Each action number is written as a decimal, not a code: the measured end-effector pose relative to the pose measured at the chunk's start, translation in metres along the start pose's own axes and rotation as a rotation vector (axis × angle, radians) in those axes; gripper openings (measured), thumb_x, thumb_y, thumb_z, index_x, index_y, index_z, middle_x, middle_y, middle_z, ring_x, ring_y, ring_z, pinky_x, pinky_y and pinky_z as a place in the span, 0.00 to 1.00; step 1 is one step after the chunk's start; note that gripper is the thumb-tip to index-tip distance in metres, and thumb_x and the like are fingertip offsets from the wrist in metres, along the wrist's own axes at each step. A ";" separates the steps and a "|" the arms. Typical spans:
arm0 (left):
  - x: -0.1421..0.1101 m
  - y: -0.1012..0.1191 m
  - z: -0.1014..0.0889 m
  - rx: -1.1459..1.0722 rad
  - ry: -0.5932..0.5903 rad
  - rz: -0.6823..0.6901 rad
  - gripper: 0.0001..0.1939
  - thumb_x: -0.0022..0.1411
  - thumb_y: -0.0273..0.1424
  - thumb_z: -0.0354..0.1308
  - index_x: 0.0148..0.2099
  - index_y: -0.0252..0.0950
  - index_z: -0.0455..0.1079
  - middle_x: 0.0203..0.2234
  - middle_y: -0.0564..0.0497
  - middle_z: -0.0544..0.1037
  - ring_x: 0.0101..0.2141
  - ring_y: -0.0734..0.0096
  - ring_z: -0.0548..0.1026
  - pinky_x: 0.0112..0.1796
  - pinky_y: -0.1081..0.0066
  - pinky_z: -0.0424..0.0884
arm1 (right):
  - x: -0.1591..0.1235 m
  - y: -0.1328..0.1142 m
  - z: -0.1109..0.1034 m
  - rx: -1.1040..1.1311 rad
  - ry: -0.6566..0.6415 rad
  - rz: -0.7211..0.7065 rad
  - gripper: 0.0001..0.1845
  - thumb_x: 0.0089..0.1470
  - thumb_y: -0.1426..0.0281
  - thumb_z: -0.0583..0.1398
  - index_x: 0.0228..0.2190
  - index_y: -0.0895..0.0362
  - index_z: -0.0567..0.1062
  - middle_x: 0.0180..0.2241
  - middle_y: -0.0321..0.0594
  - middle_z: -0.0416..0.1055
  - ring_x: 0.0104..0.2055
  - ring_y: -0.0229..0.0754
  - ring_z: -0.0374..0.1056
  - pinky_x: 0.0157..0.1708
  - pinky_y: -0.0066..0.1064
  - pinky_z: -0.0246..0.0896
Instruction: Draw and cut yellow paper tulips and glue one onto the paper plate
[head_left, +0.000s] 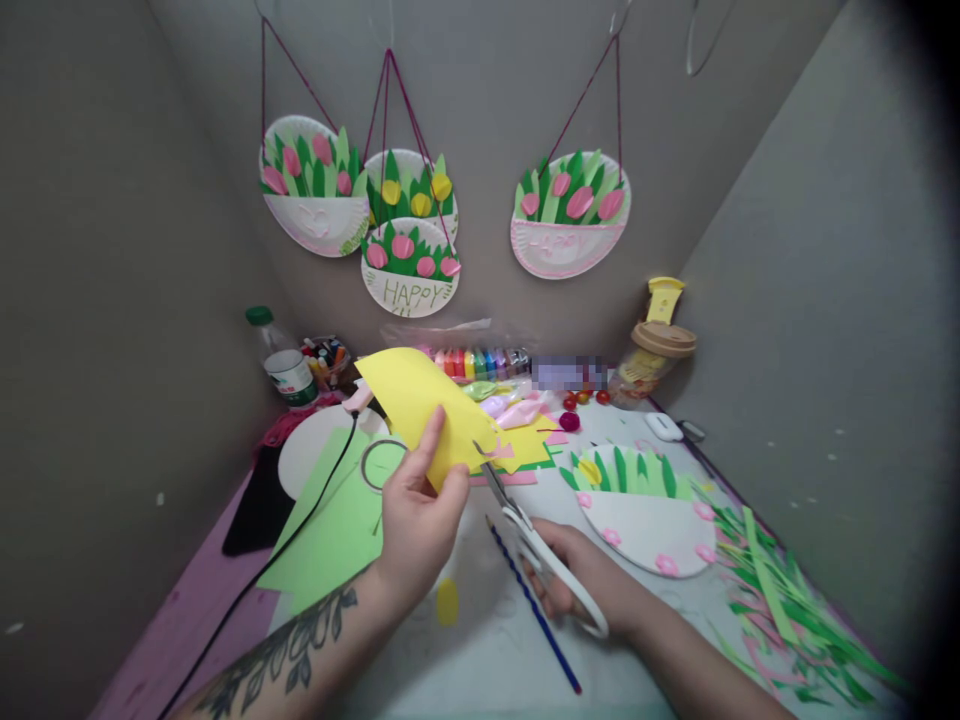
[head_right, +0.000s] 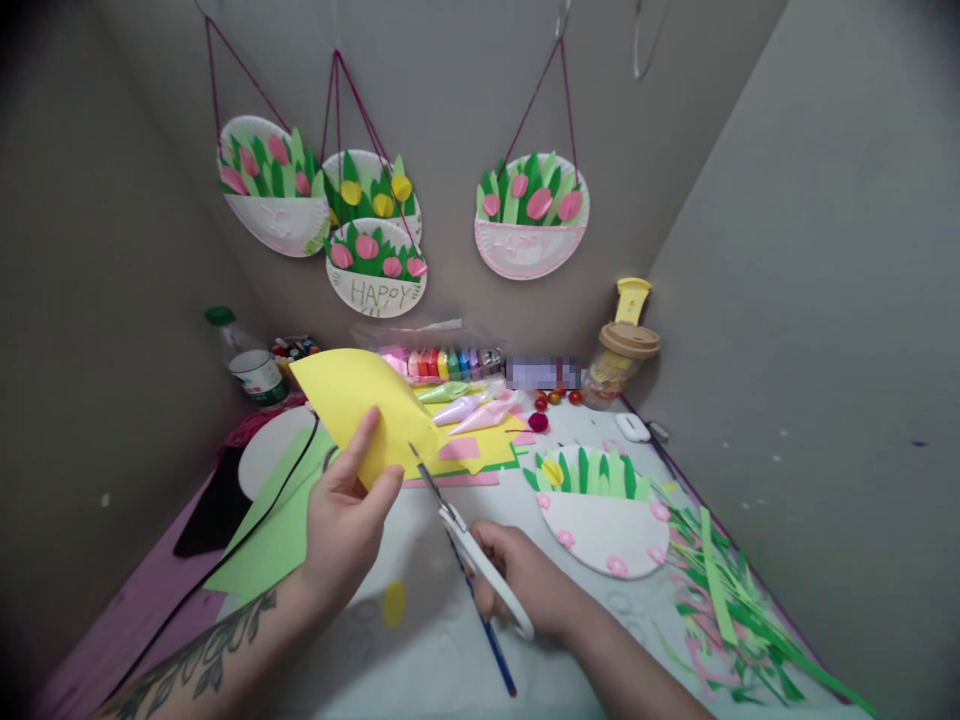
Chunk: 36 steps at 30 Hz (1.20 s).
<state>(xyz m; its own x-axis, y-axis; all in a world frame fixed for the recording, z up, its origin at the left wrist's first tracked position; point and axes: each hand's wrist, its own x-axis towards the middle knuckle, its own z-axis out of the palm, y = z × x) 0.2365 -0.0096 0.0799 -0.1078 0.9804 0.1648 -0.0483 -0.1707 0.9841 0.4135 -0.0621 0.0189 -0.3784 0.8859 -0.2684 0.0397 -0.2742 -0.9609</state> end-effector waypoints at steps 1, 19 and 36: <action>0.000 0.000 0.000 -0.002 -0.001 0.000 0.30 0.55 0.29 0.59 0.61 0.36 0.64 0.57 0.49 0.70 0.52 0.67 0.72 0.50 0.74 0.71 | 0.000 0.000 0.000 -0.001 -0.002 0.001 0.14 0.31 0.71 0.62 0.25 0.56 0.65 0.19 0.28 0.64 0.20 0.33 0.58 0.21 0.25 0.52; -0.004 -0.002 0.000 0.105 0.016 -0.015 0.29 0.56 0.30 0.59 0.61 0.40 0.64 0.59 0.52 0.68 0.57 0.64 0.67 0.55 0.71 0.66 | -0.001 -0.002 0.002 -0.022 -0.021 -0.015 0.12 0.32 0.71 0.59 0.25 0.56 0.64 0.20 0.29 0.64 0.20 0.32 0.58 0.22 0.25 0.54; -0.009 -0.008 0.002 0.082 0.035 -0.009 0.30 0.56 0.29 0.59 0.61 0.39 0.63 0.57 0.51 0.71 0.55 0.67 0.68 0.55 0.71 0.65 | 0.001 0.004 0.004 -0.042 -0.001 -0.014 0.13 0.31 0.74 0.56 0.27 0.56 0.64 0.22 0.30 0.66 0.20 0.33 0.62 0.21 0.24 0.57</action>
<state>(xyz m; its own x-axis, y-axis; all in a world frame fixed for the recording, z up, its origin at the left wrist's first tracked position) 0.2399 -0.0169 0.0704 -0.1428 0.9776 0.1545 0.0322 -0.1514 0.9879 0.4100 -0.0637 0.0149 -0.3802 0.8892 -0.2546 0.0731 -0.2456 -0.9666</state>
